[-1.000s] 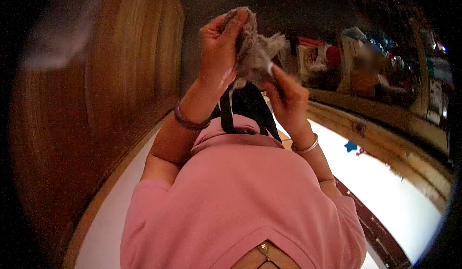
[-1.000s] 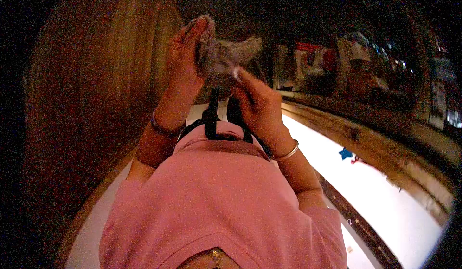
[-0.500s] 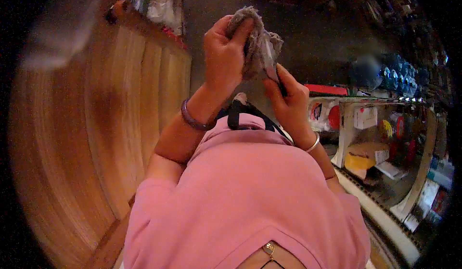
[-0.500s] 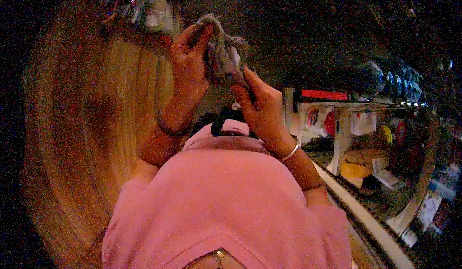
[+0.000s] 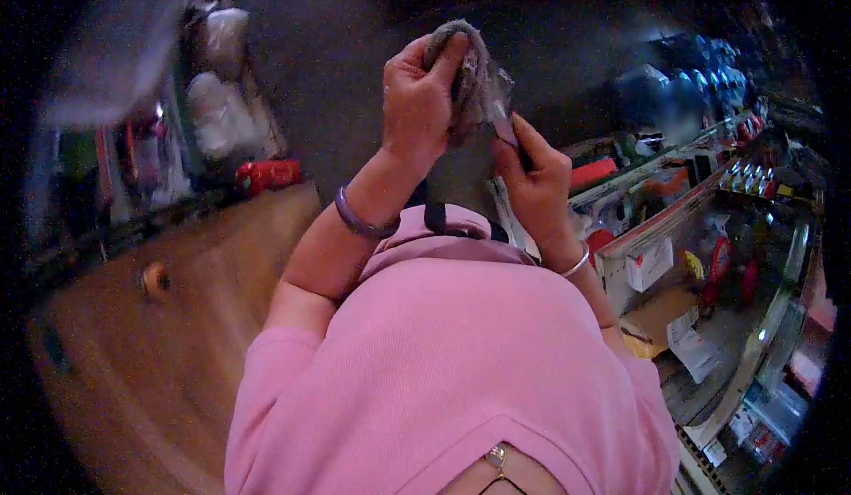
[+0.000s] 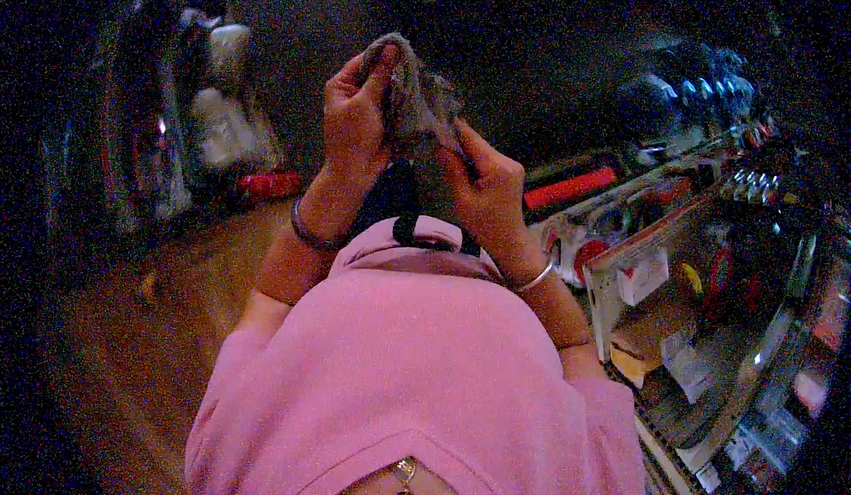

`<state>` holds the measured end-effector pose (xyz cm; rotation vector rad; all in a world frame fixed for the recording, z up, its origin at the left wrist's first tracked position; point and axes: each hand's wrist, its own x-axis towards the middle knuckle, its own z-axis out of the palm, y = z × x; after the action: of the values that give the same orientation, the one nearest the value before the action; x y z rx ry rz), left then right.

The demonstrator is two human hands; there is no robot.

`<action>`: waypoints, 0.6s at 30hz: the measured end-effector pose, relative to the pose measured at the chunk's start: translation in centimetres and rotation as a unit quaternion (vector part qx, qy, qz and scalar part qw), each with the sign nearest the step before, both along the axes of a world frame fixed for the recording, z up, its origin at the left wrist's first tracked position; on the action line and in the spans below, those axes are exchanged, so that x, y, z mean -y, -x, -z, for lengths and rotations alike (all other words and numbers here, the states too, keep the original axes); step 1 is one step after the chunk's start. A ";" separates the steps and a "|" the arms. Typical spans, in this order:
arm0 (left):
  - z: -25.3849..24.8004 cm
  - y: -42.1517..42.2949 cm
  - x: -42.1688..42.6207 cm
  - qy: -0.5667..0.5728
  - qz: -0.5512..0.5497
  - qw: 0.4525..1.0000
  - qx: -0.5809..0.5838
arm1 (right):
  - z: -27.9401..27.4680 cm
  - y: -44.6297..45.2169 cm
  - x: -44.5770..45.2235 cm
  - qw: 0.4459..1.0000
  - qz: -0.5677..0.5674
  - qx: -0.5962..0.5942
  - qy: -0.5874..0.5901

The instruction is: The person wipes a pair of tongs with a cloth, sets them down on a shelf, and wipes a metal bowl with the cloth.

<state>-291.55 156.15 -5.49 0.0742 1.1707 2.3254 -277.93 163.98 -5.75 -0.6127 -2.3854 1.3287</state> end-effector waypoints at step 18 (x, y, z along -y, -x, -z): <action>3.1 17.2 -29.7 0.061 0.286 0.947 0.134 | -1.3 10.3 -26.8 0.956 0.259 0.067 0.116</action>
<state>-308.76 185.84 -8.60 0.0436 0.9906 1.6916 -288.24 190.78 -4.49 -1.3260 -1.9652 1.3578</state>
